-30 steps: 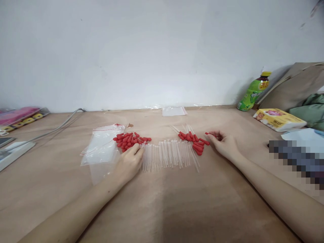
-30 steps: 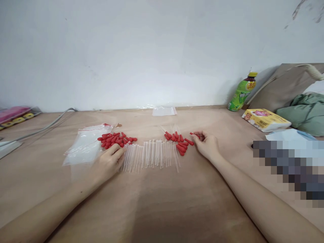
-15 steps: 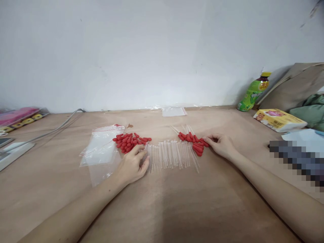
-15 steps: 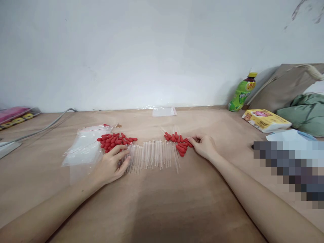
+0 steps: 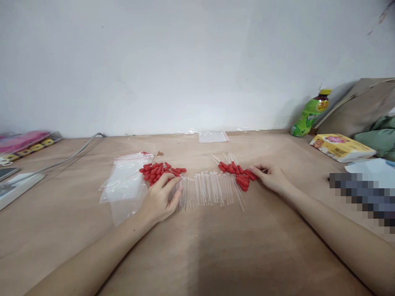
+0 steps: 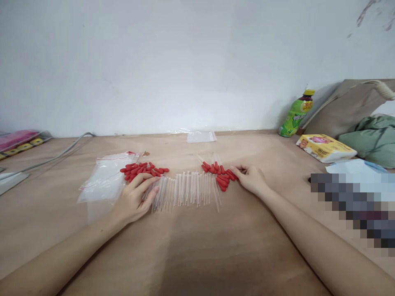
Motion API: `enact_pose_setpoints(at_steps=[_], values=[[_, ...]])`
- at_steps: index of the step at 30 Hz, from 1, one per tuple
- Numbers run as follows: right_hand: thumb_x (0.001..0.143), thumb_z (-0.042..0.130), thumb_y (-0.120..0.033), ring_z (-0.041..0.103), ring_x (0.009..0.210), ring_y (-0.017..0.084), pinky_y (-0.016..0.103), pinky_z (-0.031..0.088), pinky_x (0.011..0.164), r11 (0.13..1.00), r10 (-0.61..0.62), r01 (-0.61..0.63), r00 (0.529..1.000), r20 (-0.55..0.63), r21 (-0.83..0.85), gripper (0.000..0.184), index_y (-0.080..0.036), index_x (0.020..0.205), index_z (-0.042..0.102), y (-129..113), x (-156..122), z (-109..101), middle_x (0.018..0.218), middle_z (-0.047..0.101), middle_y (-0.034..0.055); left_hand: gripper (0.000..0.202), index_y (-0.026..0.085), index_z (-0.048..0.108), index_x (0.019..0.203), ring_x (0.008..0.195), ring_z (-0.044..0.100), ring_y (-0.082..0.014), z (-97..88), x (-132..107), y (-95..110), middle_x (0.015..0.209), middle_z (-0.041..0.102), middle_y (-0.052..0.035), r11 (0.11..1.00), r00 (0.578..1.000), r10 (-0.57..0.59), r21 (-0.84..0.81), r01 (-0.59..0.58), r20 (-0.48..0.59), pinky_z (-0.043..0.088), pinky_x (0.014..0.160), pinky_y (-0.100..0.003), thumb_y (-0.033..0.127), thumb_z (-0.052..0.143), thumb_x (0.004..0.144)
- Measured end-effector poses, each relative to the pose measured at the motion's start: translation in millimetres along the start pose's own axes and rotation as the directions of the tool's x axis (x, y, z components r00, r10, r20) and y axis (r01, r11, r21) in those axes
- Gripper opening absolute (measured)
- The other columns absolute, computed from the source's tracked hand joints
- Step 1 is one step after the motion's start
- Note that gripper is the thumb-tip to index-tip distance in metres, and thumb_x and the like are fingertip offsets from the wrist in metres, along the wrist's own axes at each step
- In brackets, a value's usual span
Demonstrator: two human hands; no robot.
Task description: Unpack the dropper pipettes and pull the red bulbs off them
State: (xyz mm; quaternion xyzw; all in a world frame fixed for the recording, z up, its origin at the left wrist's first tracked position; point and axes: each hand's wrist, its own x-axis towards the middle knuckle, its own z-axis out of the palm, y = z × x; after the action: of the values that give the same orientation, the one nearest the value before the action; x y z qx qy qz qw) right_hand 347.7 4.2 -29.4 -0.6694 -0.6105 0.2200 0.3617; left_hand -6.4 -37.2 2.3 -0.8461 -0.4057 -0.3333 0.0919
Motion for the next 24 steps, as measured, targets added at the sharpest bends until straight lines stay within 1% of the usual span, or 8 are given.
enact_pose_setpoints(at_steps=[2,4,8,10,13,17,20,24], values=[[0.071,0.053,-0.047,0.057,0.058,0.014,0.023,0.041,0.052,0.997,0.055,-0.056,0.998,0.030,0.054,0.036,-0.015,0.084,0.065,-7,4,-3,0.069,0.066,0.0047,0.021,0.016,0.059,0.100,0.090,0.054,-0.0184,1.0,2,-1,0.095,0.055,-0.0074,1.000,0.998,0.004,0.003,-0.003,-0.057,0.045,0.080,-0.034,0.021,0.048,0.082],[0.069,0.056,-0.045,0.055,0.055,0.013,0.022,0.040,0.049,0.996,0.083,-0.083,0.996,0.014,0.032,0.033,-0.015,0.081,0.063,-19,8,-6,0.065,0.064,0.0039,0.020,0.017,0.060,0.097,0.091,0.053,-0.0193,2.8,3,-2,0.095,0.056,-0.0070,1.000,0.995,0.008,0.001,-0.008,-0.095,0.043,0.082,-0.037,0.019,0.049,0.081],[0.066,0.057,-0.046,0.053,0.054,0.011,0.021,0.037,0.048,0.988,-0.032,0.029,0.999,-0.015,-0.151,0.029,-0.018,0.072,0.062,-48,13,-4,0.062,0.062,0.0005,0.018,0.018,0.061,0.095,0.091,0.052,-0.0195,5.9,2,0,0.095,0.057,-0.0067,1.000,0.995,0.007,-0.029,-0.010,-0.099,0.042,0.081,-0.038,0.019,0.051,0.081],[0.066,0.056,-0.048,0.054,0.056,0.012,0.022,0.036,0.047,0.968,-0.039,0.039,0.999,0.004,-0.246,0.029,-0.019,0.068,0.061,-61,15,2,0.064,0.063,0.0003,0.017,0.018,0.062,0.094,0.091,0.052,-0.0196,6.8,1,1,0.095,0.057,-0.0066,0.999,0.995,0.015,-0.036,-0.018,-0.094,0.042,0.080,-0.038,0.019,0.051,0.080],[0.068,0.053,-0.045,0.055,0.058,0.014,0.023,0.035,0.047,0.928,0.022,-0.011,0.999,0.027,-0.373,0.027,-0.020,0.064,0.061,-76,21,10,0.064,0.063,0.0017,0.016,0.018,0.062,0.092,0.090,0.052,-0.0196,7.3,1,3,0.094,0.057,-0.0065,0.999,0.995,0.028,-0.037,-0.032,-0.097,0.041,0.080,-0.037,0.019,0.052,0.080],[0.066,0.054,-0.042,0.054,0.052,0.015,0.025,0.034,0.046,0.866,0.170,-0.076,0.974,0.149,-0.495,0.026,-0.019,0.058,0.062,-88,32,13,0.056,0.061,0.0037,0.015,0.019,0.063,0.090,0.090,0.052,-0.0193,6.6,1,2,0.094,0.058,-0.0063,0.999,0.995,0.036,-0.030,-0.039,-0.095,0.041,0.078,-0.037,0.019,0.052,0.080],[0.064,0.058,-0.038,0.054,0.049,0.015,0.025,0.035,0.045,0.857,0.233,-0.093,0.947,0.221,-0.506,0.024,-0.018,0.051,0.060,-92,39,11,0.053,0.060,0.0036,0.015,0.019,0.063,0.089,0.090,0.052,-0.0194,5.8,1,1,0.094,0.058,-0.0064,0.999,0.996,0.035,-0.024,-0.037,-0.079,0.041,0.078,-0.036,0.020,0.051,0.081],[0.059,0.063,-0.032,0.050,0.044,0.014,0.025,0.034,0.041,0.919,0.229,-0.132,0.946,0.231,-0.372,0.025,-0.017,0.041,0.055,-89,44,11,0.044,0.054,0.0025,0.015,0.019,0.063,0.089,0.089,0.052,-0.0194,5.4,1,2,0.094,0.058,-0.0067,0.999,0.997,0.042,-0.021,-0.043,-0.058,0.041,0.078,-0.037,0.020,0.050,0.081]])
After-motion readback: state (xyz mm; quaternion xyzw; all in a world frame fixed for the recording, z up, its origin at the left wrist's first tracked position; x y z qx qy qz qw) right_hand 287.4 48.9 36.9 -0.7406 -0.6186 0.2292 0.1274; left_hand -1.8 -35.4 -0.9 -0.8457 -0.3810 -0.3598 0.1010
